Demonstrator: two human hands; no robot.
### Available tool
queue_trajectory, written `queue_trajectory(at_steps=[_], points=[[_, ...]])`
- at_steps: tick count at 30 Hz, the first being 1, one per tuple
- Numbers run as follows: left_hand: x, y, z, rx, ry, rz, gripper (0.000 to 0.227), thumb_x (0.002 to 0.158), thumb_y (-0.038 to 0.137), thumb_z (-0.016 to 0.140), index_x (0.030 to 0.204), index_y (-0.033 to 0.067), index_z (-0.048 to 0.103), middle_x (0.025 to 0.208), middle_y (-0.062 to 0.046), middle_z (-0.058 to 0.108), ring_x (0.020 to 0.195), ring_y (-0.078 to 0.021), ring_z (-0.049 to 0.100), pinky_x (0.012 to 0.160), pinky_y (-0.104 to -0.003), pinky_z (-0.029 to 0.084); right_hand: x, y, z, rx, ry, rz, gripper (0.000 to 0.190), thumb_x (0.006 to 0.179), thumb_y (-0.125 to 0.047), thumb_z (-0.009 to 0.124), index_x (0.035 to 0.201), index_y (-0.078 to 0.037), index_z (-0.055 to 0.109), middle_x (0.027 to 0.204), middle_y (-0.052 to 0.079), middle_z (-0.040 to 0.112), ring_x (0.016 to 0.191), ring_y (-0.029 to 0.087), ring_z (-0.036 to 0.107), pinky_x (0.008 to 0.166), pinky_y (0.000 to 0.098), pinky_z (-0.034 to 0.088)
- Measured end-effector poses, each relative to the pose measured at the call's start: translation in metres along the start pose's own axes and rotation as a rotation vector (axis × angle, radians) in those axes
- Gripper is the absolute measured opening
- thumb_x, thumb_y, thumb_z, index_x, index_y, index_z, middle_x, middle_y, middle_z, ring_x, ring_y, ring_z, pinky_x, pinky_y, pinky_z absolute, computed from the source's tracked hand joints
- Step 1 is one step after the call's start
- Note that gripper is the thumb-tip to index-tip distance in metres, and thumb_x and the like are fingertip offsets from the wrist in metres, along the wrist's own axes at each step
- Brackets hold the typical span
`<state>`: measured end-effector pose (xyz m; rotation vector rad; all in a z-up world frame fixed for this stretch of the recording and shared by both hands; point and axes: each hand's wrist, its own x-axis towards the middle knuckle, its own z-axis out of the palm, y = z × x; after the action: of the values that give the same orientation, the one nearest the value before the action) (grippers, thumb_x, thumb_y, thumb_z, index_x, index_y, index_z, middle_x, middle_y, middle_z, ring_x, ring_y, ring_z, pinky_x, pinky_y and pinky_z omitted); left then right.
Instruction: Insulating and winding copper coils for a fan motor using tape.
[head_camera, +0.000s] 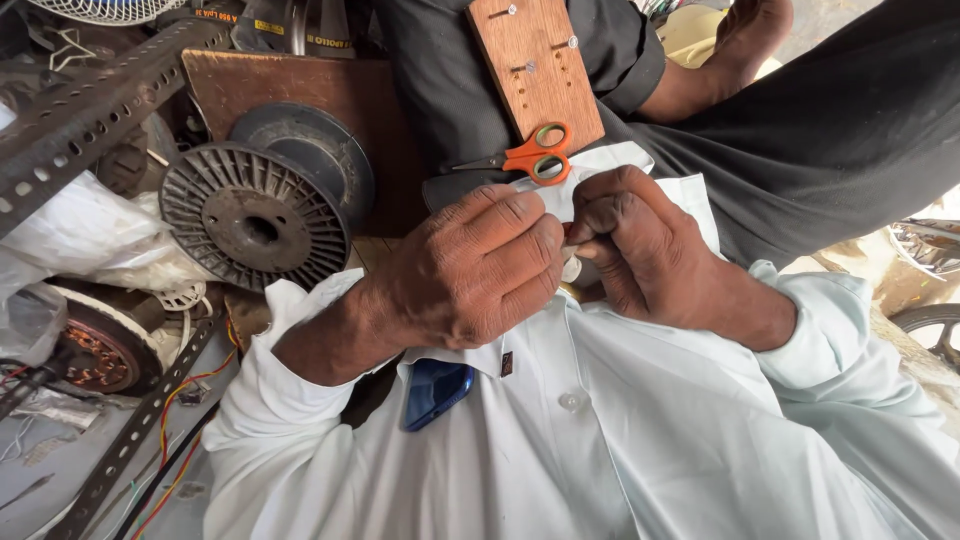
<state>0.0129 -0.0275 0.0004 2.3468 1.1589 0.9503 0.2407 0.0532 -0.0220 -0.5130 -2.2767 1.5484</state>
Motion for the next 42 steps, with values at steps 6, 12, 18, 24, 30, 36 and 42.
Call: queue_trajectory(at_steps=[6,12,18,24,30,36,42], points=[[-0.005,0.006,0.002,0.004,-0.02,0.023,0.013,0.093,0.008,0.073,0.096,-0.0048,0.069,0.102,-0.016,0.066,0.102,-0.0307,0.066,0.091,-0.045,0.058,-0.005,0.001,0.004,-0.084,0.033,-0.075,0.018,0.097,0.006,0.067,0.108,0.005,0.053,0.105,0.019,0.057,0.095,0.026,0.065,0.078,0.0329,0.059],[-0.015,0.013,0.005,-0.054,0.028,-0.021,0.012,0.09,0.005,0.075,0.091,-0.0031,0.067,0.101,-0.016,0.067,0.102,-0.0309,0.067,0.088,-0.043,0.06,-0.009,0.006,0.006,-0.108,0.031,-0.138,0.02,0.099,0.003,0.067,0.108,0.007,0.05,0.103,0.02,0.056,0.094,0.027,0.066,0.078,0.033,0.058],[-0.027,0.015,-0.006,-0.082,0.042,-0.121,0.016,0.083,0.003,0.075,0.093,-0.0064,0.068,0.099,-0.018,0.068,0.097,-0.0334,0.069,0.086,-0.045,0.061,-0.015,0.013,0.004,-0.109,0.177,0.032,0.009,0.106,0.001,0.06,0.108,0.002,0.051,0.104,0.016,0.058,0.091,0.025,0.062,0.078,0.0343,0.054],[-0.009,0.01,-0.03,-0.135,0.195,-0.242,0.048,0.092,0.03,0.077,0.114,-0.009,0.06,0.11,-0.025,0.066,0.105,-0.0369,0.069,0.092,-0.047,0.06,-0.014,0.014,-0.004,-0.121,0.289,-0.016,0.005,0.109,-0.005,0.056,0.107,-0.002,0.053,0.103,0.013,0.058,0.085,0.018,0.061,0.073,0.0302,0.051],[-0.014,0.009,0.025,-0.69,0.376,-0.479,0.073,0.095,0.034,0.077,0.146,-0.0013,0.038,0.138,-0.02,0.054,0.127,-0.0314,0.061,0.112,-0.043,0.054,0.005,0.012,0.002,0.128,0.525,0.006,0.009,0.115,-0.011,0.049,0.112,-0.002,0.051,0.112,0.008,0.052,0.073,0.01,0.054,0.065,0.0238,0.048],[-0.004,0.007,0.061,-1.085,0.5,-0.637,0.07,0.102,0.017,0.075,0.153,-0.0022,0.032,0.145,-0.014,0.053,0.132,-0.022,0.058,0.12,-0.041,0.049,0.019,0.011,0.005,0.535,0.569,0.028,0.01,0.118,-0.012,0.048,0.118,-0.002,0.048,0.112,0.008,0.05,0.067,0.007,0.054,0.059,0.0195,0.048],[-0.001,-0.001,0.068,-1.382,0.596,-0.765,0.035,0.107,0.011,0.067,0.135,-0.0077,0.058,0.117,-0.015,0.072,0.109,-0.0176,0.07,0.101,-0.033,0.058,0.013,0.023,0.001,0.673,0.566,0.028,0.008,0.116,-0.01,0.051,0.117,-0.002,0.052,0.116,0.009,0.054,0.085,0.011,0.058,0.076,0.0251,0.053]])
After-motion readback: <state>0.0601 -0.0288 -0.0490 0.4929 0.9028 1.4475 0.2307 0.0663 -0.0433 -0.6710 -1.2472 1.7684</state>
